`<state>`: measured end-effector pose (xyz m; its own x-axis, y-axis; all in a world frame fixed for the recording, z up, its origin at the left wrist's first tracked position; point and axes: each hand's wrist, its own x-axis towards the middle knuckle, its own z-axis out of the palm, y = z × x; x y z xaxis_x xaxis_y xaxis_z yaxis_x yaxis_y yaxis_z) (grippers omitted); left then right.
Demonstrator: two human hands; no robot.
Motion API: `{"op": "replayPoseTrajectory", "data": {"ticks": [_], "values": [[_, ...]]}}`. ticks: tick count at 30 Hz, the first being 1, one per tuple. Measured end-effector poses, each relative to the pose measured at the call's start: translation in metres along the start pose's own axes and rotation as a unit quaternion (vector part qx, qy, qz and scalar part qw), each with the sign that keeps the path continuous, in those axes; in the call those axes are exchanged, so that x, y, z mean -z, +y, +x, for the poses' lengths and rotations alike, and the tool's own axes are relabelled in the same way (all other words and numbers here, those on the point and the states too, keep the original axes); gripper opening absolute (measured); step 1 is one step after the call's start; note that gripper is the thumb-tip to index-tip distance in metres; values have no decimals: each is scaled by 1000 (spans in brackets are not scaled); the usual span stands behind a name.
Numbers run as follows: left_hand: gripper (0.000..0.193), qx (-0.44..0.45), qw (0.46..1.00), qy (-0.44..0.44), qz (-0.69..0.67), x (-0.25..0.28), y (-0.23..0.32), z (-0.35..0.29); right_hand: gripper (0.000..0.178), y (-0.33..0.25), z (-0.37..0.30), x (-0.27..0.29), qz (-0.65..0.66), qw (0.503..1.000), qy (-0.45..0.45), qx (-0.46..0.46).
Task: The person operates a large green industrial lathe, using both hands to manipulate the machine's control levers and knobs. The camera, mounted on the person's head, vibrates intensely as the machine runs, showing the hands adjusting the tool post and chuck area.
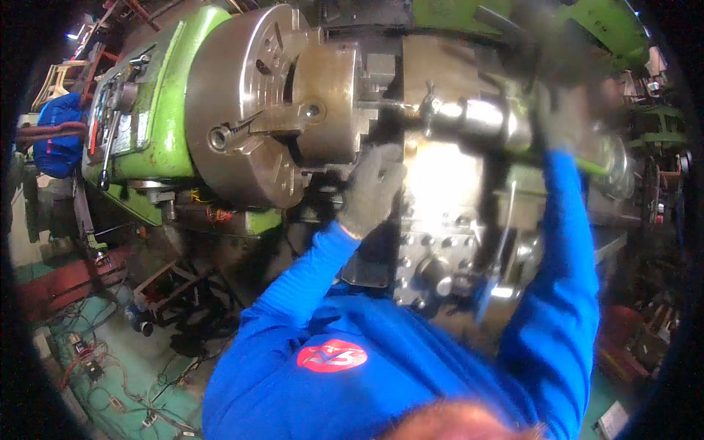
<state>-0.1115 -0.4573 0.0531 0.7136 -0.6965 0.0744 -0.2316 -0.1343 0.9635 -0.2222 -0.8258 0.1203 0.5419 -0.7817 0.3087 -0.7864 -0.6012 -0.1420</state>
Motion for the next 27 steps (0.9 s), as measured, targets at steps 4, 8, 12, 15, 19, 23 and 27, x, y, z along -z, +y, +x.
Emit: {"op": "replayPoseTrajectory", "data": {"ticks": [4,8,12,15,19,23,27], "values": [[36,181,940,18,-290,-34,-14,38,57,16,-1,-3,41,999,14,19],[23,92,953,-42,-286,-51,-68,69,55,10,2,-13,-9,996,42,73],[9,-31,995,5,-96,-58,-68,88,55,26,3,-28,-1,993,77,90],[5,128,897,9,-423,-74,-80,90,54,25,5,-21,3,994,69,84],[7,-170,972,40,154,-68,-57,97,51,21,3,-19,9,996,58,72],[12,11,994,26,-105,-66,-52,93,48,23,5,-20,10,995,70,75],[11,80,973,21,-214,-64,-56,97,47,11,5,-9,-11,999,24,36]]}}
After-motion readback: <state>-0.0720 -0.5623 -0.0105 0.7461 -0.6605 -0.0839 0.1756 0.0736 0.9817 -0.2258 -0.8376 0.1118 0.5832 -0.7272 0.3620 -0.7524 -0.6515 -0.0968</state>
